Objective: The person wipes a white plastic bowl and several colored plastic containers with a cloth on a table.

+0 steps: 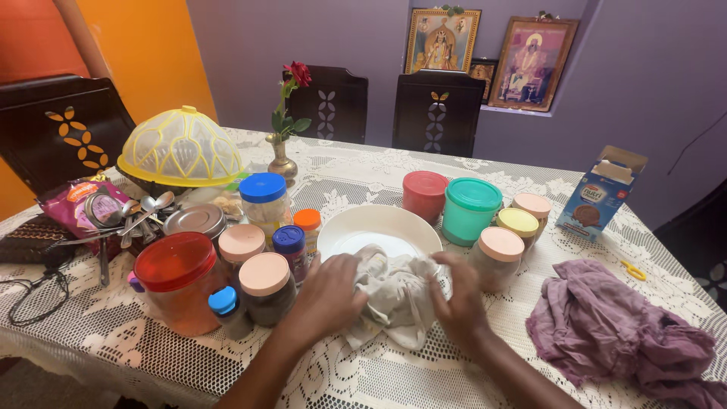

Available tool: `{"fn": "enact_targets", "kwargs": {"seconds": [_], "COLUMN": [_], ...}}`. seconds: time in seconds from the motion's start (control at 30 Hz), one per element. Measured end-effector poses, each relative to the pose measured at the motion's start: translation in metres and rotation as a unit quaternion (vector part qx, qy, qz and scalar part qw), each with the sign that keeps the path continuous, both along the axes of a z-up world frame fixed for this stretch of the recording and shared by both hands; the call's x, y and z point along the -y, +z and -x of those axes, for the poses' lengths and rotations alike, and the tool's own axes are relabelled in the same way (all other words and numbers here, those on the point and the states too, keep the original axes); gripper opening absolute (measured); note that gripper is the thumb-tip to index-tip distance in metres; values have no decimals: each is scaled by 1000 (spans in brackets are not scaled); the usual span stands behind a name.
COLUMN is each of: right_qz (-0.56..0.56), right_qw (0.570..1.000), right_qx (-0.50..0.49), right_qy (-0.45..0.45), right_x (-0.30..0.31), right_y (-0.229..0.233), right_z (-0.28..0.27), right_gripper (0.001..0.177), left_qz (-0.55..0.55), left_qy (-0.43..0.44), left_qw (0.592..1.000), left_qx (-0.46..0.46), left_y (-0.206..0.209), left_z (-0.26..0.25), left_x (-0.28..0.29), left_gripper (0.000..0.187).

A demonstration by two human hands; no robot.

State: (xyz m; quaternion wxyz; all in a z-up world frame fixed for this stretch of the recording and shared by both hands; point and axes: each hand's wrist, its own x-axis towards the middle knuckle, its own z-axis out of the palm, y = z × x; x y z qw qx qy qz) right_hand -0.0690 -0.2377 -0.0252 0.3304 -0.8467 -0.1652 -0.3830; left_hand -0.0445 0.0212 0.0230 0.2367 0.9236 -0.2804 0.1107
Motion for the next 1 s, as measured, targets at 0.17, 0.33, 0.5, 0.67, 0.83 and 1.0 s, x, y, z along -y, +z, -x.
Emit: {"fn": "enact_targets", "kwargs": {"seconds": [0.17,0.33,0.5,0.67,0.83,1.0], "right_qz": [7,176,238,252,256,285], "right_qw": [1000,978,960,955,957,946], "right_qx": [-18,-13,-52,-28,-21,-51], "right_qy": [-14,115,136,152,135,145], "right_x": [2,-19,-5,3,-4,-9], "right_y": [-8,2,10,14,15,15], "right_z": [-1,3,-7,-12,-3,8], "right_gripper": [33,38,34,31,31,26], "left_qz": [-116,-40,47,5,190,106], "left_qy": [-52,-109,-85,39,172,304], "left_qw": [992,990,993,996,914,946], "left_qx": [14,77,73,75,313,-26], "left_y": [-18,-29,-23,-33,-27,-19], "left_z": [-9,-16,-7,-11,13,19], "left_x": [8,37,26,21,30,22], "left_gripper": [15,23,45,37,38,48]}}
